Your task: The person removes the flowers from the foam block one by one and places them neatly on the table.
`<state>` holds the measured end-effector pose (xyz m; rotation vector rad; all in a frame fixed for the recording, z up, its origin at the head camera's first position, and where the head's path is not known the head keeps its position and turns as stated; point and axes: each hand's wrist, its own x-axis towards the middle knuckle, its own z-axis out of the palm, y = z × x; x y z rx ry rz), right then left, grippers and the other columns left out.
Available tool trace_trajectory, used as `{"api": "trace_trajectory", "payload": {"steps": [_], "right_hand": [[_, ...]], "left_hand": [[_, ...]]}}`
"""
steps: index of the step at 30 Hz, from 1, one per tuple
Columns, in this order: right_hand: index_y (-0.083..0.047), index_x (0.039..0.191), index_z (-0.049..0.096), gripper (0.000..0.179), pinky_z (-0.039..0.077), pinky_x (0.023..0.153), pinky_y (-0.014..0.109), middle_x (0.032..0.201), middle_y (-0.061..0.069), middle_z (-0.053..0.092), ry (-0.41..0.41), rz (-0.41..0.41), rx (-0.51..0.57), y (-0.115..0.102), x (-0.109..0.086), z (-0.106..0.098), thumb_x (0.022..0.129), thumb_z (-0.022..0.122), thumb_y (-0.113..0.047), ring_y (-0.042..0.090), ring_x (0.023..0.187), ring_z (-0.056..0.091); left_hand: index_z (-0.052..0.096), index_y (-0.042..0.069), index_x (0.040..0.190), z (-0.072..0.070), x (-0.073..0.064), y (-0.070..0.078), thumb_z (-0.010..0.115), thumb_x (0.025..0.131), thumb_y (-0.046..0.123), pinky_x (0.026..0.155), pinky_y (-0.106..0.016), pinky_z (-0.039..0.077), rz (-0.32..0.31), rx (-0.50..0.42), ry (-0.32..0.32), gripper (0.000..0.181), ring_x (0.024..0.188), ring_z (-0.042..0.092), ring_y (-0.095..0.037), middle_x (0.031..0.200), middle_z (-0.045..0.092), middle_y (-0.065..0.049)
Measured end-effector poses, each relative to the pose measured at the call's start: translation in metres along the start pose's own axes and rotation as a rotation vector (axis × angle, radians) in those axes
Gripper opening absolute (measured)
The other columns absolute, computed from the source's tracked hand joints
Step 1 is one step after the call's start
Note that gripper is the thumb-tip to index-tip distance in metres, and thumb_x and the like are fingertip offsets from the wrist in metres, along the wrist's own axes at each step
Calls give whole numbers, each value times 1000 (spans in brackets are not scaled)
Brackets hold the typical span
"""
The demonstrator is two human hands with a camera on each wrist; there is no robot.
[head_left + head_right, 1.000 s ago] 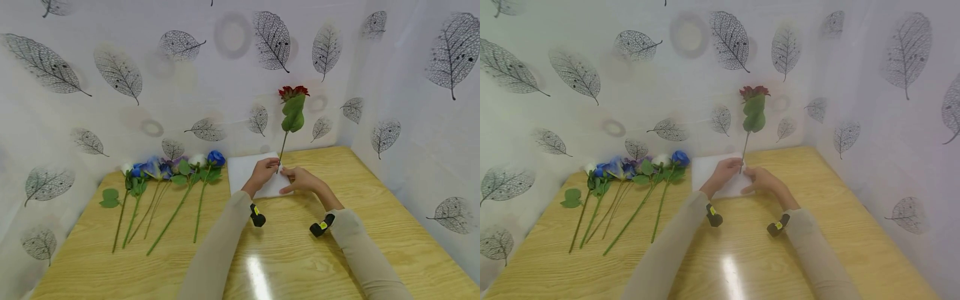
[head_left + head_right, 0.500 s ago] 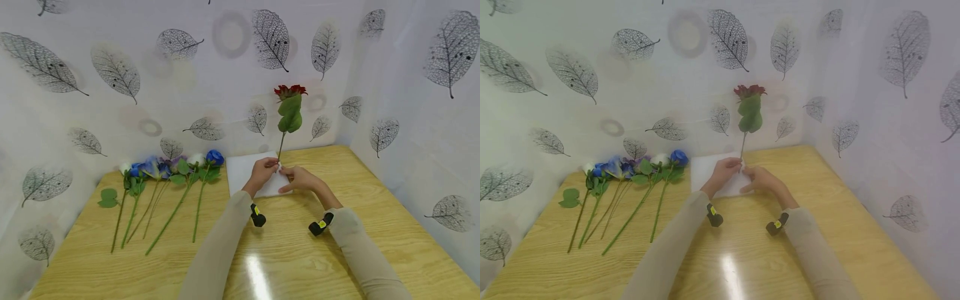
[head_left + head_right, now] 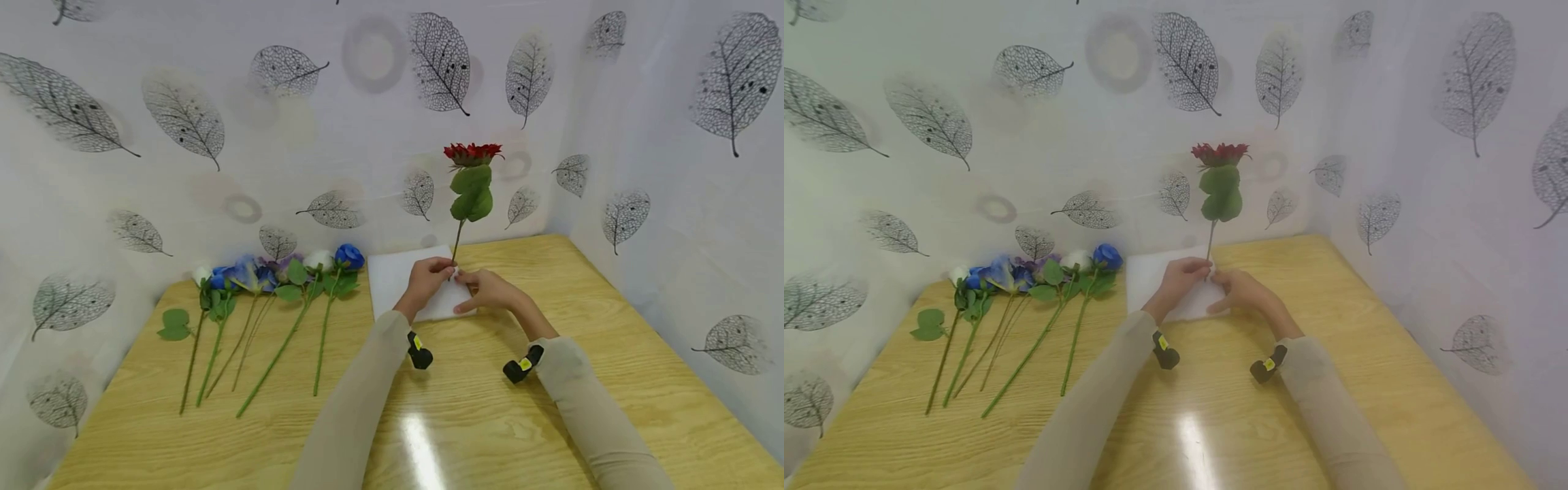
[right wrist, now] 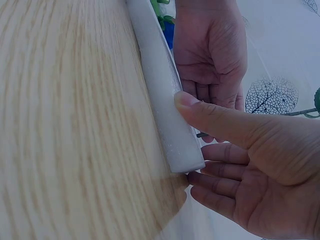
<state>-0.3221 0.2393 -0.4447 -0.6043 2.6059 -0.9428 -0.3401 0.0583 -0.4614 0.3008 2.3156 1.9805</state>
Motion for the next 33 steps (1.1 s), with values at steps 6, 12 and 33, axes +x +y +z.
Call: {"api": "trace_trajectory", "payload": {"steps": [6,12,33], "right_hand": [[7,149,42,83,38,118,53,156,26,38,7,-4,0,-1,1,-1,86,85,-26,40,147,37],[7,149,43,83,36,119,54,157,26,37,9,-1,-7,-1,1,0,85,85,-27,41,148,35],[8,149,42,85,39,117,52,157,28,33,9,6,4,-3,-1,0,85,86,-26,40,146,37]], "left_hand": [[73,-2,118,-1,1,0,64,100,6,85,-23,56,1,6,-1,22,103,69,-22,121,74,-16],[73,-3,118,-1,2,-1,64,100,4,85,-23,57,-1,-5,2,21,103,70,-21,121,74,-16],[75,-3,111,-2,3,1,66,98,5,80,-27,61,56,-49,76,18,99,72,-28,111,74,-21]]}}
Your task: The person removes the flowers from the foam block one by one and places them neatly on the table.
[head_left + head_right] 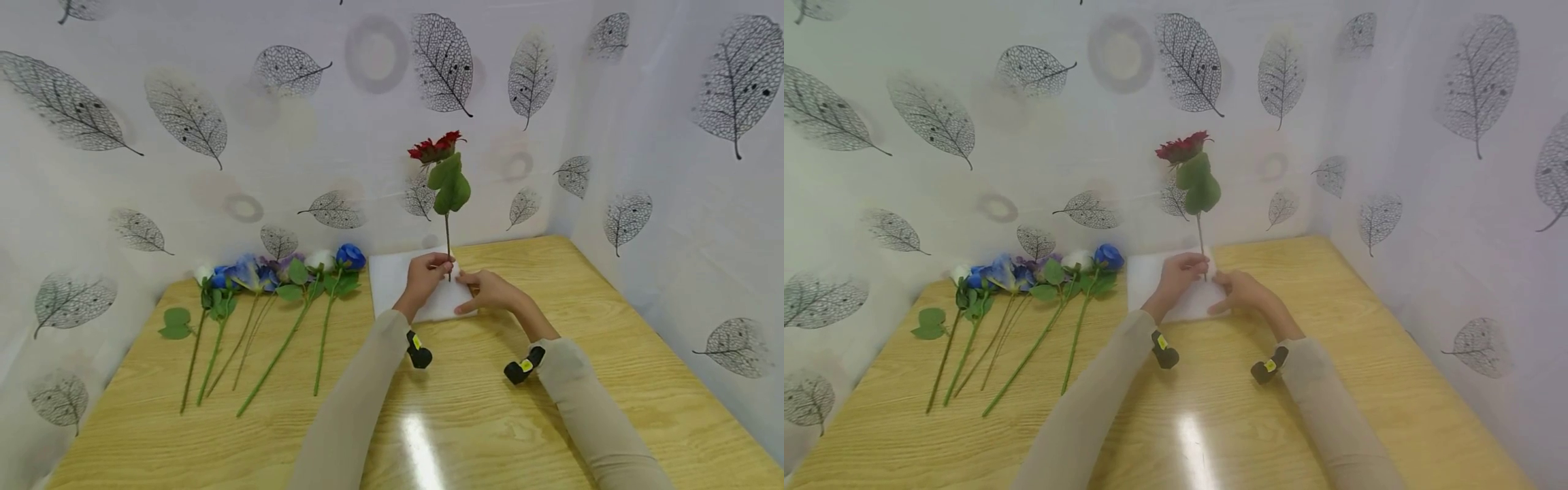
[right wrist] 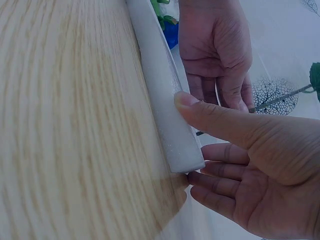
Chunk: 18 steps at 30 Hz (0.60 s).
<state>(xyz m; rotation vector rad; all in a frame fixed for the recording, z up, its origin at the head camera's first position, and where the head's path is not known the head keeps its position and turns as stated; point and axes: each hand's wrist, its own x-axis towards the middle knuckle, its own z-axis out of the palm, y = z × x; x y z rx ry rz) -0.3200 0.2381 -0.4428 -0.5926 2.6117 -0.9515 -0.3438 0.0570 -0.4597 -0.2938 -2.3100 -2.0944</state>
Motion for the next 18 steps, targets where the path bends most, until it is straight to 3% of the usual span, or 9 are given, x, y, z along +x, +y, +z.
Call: {"api": "trace_trajectory", "payload": {"steps": [7,14,18], "right_hand": [[8,149,43,86,38,118,52,158,28,33,8,5,-12,-3,0,0,83,86,-27,39,146,37],[7,150,40,88,39,118,52,160,27,30,-5,24,-3,-1,1,1,84,86,-28,40,145,39],[7,151,39,88,38,118,52,160,27,28,-14,25,11,1,2,1,85,85,-28,41,145,38]], "left_hand": [[77,-5,106,-10,3,4,68,96,2,80,-34,64,55,-26,54,15,87,73,-22,105,75,-23],[78,-1,105,-25,-3,13,68,96,2,77,-29,63,102,-12,45,14,83,73,-13,98,77,-14],[78,-3,107,-30,-7,17,68,97,3,77,-30,64,102,-1,41,15,83,72,-14,100,77,-18]]}}
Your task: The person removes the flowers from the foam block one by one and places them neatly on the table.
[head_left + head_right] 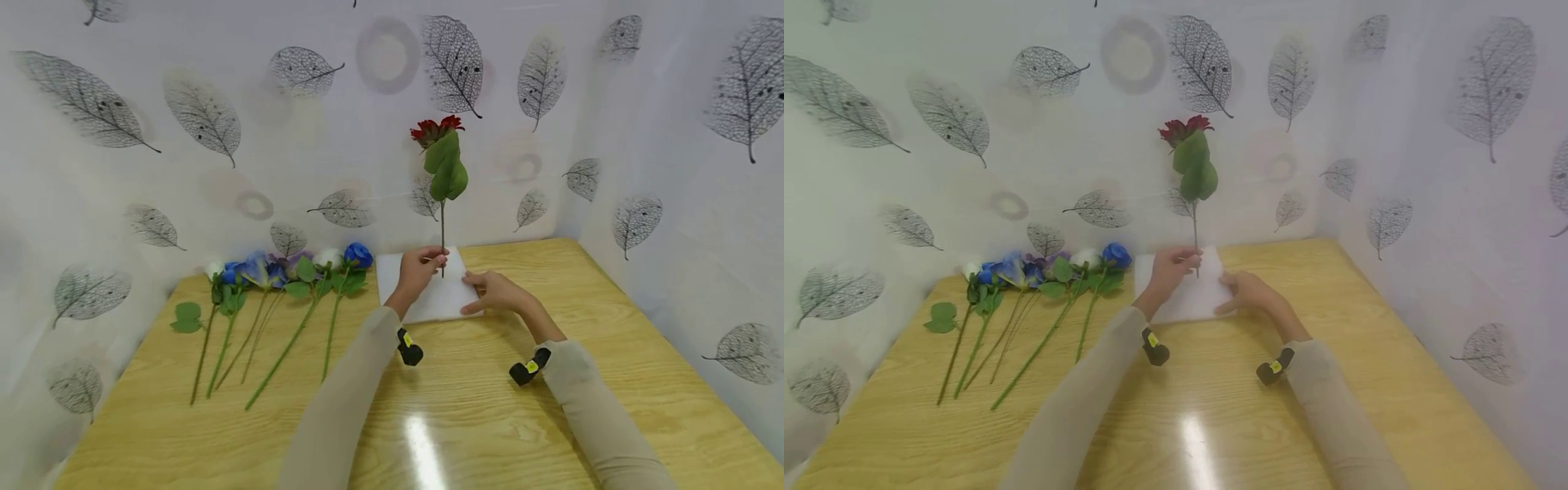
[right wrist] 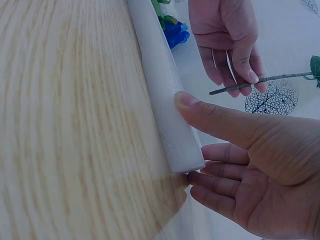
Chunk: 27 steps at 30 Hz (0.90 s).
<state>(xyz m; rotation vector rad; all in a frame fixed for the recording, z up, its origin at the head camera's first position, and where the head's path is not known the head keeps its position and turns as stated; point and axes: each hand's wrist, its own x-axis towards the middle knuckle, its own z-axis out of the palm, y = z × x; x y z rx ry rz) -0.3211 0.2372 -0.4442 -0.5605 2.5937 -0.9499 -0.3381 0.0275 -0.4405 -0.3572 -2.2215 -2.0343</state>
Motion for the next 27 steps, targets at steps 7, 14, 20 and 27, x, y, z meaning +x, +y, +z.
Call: {"api": "trace_trajectory", "payload": {"steps": [7,14,20,27], "right_hand": [[9,150,39,87,36,119,52,160,28,27,-1,-1,22,3,-1,2,85,85,-25,42,147,36],[9,150,39,87,37,118,52,161,28,26,-2,5,23,2,-3,2,85,85,-26,42,146,36],[9,151,38,88,37,118,53,161,28,26,2,-2,9,3,-2,2,85,85,-27,43,146,36],[7,152,37,89,36,119,51,163,26,24,-11,11,12,-2,-1,0,85,85,-27,42,148,33]], "left_hand": [[78,1,111,-9,-3,0,68,98,9,81,-35,64,-20,49,-14,18,87,71,-16,106,76,-20],[76,2,117,-23,-8,3,66,99,11,87,-39,63,-6,89,-48,22,95,73,-24,113,76,-18],[75,3,119,-40,-12,8,65,100,12,84,-30,63,43,150,-72,23,97,73,-23,114,75,-19],[74,0,120,-72,-23,18,65,100,10,83,-32,63,79,203,-53,24,98,74,-28,113,75,-21]]}}
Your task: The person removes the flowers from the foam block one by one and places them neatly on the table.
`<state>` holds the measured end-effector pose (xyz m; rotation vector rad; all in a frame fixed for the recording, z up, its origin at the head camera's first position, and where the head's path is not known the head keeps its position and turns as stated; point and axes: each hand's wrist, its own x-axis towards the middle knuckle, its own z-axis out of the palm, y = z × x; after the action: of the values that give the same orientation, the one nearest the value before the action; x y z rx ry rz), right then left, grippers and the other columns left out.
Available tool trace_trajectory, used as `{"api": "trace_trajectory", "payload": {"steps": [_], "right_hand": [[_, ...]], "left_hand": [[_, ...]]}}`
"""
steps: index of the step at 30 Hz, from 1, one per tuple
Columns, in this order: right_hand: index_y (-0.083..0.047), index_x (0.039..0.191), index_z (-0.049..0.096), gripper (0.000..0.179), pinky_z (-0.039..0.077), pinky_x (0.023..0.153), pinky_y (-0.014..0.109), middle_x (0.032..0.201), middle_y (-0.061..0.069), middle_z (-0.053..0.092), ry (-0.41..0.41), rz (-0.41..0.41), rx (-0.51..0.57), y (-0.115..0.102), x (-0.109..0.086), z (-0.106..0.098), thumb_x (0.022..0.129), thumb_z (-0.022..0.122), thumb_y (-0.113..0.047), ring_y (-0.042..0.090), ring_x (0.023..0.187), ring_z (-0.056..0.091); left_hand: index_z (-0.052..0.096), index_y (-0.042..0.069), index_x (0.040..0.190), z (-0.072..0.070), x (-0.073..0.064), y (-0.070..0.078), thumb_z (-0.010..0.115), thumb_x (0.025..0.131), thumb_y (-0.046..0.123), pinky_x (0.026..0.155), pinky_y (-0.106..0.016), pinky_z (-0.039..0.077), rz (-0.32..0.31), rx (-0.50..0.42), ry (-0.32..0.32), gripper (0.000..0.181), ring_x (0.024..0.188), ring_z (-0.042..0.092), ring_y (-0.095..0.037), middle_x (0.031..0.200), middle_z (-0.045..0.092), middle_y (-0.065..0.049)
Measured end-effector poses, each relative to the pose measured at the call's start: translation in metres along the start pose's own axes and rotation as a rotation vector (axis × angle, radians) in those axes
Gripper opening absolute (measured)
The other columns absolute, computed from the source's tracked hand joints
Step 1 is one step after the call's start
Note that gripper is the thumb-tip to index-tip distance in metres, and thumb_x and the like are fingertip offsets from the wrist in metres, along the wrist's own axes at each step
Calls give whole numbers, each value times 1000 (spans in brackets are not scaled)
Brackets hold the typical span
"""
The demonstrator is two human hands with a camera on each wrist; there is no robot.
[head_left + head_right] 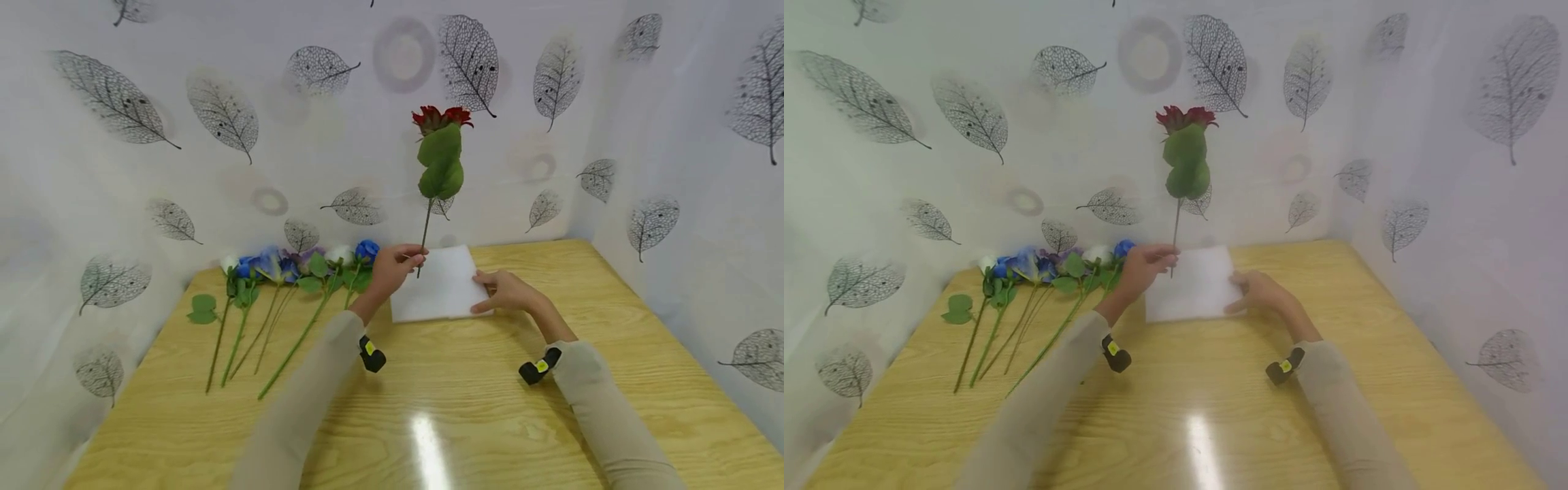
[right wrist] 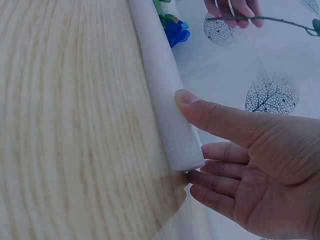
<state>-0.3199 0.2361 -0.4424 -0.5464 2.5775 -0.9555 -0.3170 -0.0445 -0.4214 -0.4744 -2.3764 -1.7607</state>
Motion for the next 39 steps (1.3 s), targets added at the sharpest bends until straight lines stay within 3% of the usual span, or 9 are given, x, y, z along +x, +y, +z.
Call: {"api": "trace_trajectory", "payload": {"steps": [4,11,14,19,26,30,37,39], "right_hand": [[7,153,36,89,35,120,52,163,26,22,-3,7,6,-1,-1,-1,86,84,-26,42,149,32],[8,153,35,88,34,121,52,163,27,21,-15,-10,17,-1,1,-1,87,84,-25,42,149,30],[9,153,35,89,34,121,52,163,27,21,-15,-22,17,-2,1,-1,87,84,-25,43,149,30],[9,152,34,90,34,120,52,163,28,21,-10,-30,18,0,1,-2,86,84,-25,44,149,30],[8,153,34,91,33,121,53,163,28,21,-15,-19,16,4,2,0,86,84,-28,44,149,29],[9,153,34,91,33,121,53,163,28,21,-18,-15,18,2,1,0,86,84,-27,44,149,29],[9,152,34,90,35,120,52,162,29,22,-13,-26,25,1,0,-1,86,84,-25,43,149,30],[9,152,34,91,34,120,52,162,28,22,-9,-26,18,1,0,0,86,85,-26,43,149,30]], "left_hand": [[73,-2,122,-21,-7,0,65,100,9,83,-33,63,9,9,7,26,99,74,-29,113,75,-22],[70,-5,124,-62,-21,4,64,99,4,93,-54,58,-17,-49,22,27,107,71,-40,117,72,-25],[70,-6,124,-78,-28,5,64,100,3,91,-46,61,-27,-55,36,27,108,70,-41,118,71,-27],[68,-7,127,-102,-40,3,62,100,3,82,-23,61,-41,-39,49,29,100,72,-28,120,69,-30],[67,-7,128,-133,-61,-5,63,100,4,89,-34,62,-63,-53,75,30,99,74,-21,122,68,-31],[64,-7,133,-155,-75,-6,61,102,7,84,-22,61,-95,-12,106,34,98,72,-13,125,67,-30],[64,-7,132,-196,-98,-9,60,103,10,84,-22,61,-150,69,219,34,90,71,0,122,69,-26],[63,-8,132,-208,-105,-10,60,103,11,82,-18,60,-161,100,242,34,88,70,4,114,75,-14]]}}
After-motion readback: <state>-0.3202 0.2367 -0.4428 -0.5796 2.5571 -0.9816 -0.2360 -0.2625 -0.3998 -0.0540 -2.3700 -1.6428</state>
